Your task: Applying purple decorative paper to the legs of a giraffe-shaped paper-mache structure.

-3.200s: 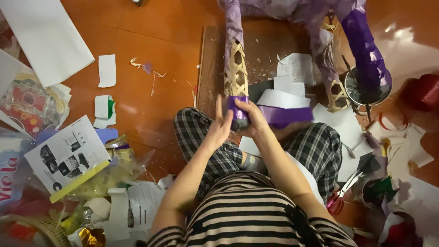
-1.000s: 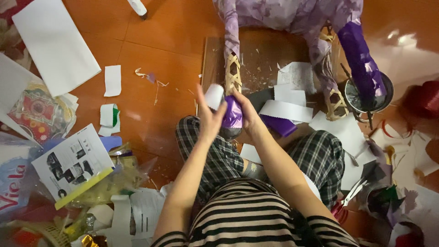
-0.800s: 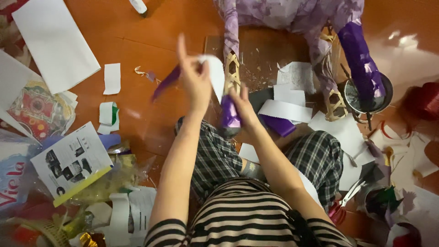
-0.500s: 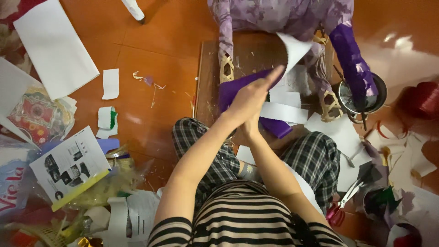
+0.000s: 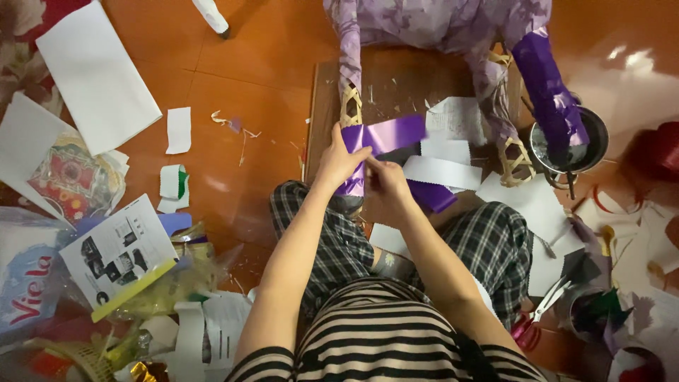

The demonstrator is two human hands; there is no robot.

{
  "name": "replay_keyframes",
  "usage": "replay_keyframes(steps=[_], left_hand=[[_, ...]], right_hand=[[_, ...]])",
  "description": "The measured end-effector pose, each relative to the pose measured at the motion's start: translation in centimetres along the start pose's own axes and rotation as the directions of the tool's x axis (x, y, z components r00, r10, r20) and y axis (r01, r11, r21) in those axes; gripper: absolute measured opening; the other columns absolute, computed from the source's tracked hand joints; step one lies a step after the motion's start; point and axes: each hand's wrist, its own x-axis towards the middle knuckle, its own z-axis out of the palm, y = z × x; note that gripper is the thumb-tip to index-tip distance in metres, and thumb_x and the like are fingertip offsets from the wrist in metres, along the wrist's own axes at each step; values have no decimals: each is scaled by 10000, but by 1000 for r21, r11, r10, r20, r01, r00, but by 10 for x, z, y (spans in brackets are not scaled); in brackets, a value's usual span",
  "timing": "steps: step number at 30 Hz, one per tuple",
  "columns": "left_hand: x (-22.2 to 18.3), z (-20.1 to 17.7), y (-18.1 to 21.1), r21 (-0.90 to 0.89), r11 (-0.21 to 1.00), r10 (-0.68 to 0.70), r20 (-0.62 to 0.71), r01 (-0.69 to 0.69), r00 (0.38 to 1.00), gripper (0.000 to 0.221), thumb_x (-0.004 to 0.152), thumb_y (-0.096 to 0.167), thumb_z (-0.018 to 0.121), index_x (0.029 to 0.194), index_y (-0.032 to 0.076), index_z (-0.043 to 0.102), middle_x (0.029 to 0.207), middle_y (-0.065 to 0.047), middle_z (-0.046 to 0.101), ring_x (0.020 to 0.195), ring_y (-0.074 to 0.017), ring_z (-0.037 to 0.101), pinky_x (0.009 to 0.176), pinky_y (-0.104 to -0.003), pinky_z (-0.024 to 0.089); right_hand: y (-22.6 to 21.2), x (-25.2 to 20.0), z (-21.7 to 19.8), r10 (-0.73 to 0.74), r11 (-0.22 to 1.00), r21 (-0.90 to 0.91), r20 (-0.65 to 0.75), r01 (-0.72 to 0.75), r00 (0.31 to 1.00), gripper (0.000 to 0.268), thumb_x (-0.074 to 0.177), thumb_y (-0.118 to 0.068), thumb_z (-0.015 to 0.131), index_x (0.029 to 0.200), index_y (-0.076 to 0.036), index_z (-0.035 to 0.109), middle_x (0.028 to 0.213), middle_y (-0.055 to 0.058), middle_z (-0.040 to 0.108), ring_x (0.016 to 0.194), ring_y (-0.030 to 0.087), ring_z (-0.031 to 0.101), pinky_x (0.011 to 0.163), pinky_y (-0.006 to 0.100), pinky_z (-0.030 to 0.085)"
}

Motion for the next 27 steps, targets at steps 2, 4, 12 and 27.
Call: replay_keyframes(steps=[2,4,12,27], left_hand=[[1,1,0,13,1000,19,-22,-19,1000,1081,818,458,761,1601,77,119,1304,-313,617,1144,-435,682,964,-485,555],[3,4,1,28,999,38,-45,-37,998,1071,825,427,777,1597,64,131,1300,-324,615,1159,-442,667,980,-486,543],[13,-1,-28,-359,916,253,164,-181,954,1200,775,387,874,1584,16,69,1499,-291,458,1353,-355,530,1088,-435,465],[34,-56,33,-99,782,443,-605,-615,662,866,943,32,712,1645,152,220,1541,-249,510,1377,-391,590,1123,-458,534]], right_hand=[[-14,-19,10,-274,959,-90,-31,270,961,395,1083,-358,611,824,-62,647,720,25,593,604,133,488,550,300,386],[-35,-21,25,-527,838,-182,-29,514,849,465,1105,-414,538,883,-35,694,759,32,636,646,125,515,593,297,421],[-70,63,54,80,994,-94,211,-62,974,572,914,-589,612,1113,-61,711,1009,83,749,844,173,731,768,302,611],[-55,67,60,67,990,119,124,-82,990,488,998,-460,723,1097,13,650,770,119,669,618,229,624,547,355,558]])
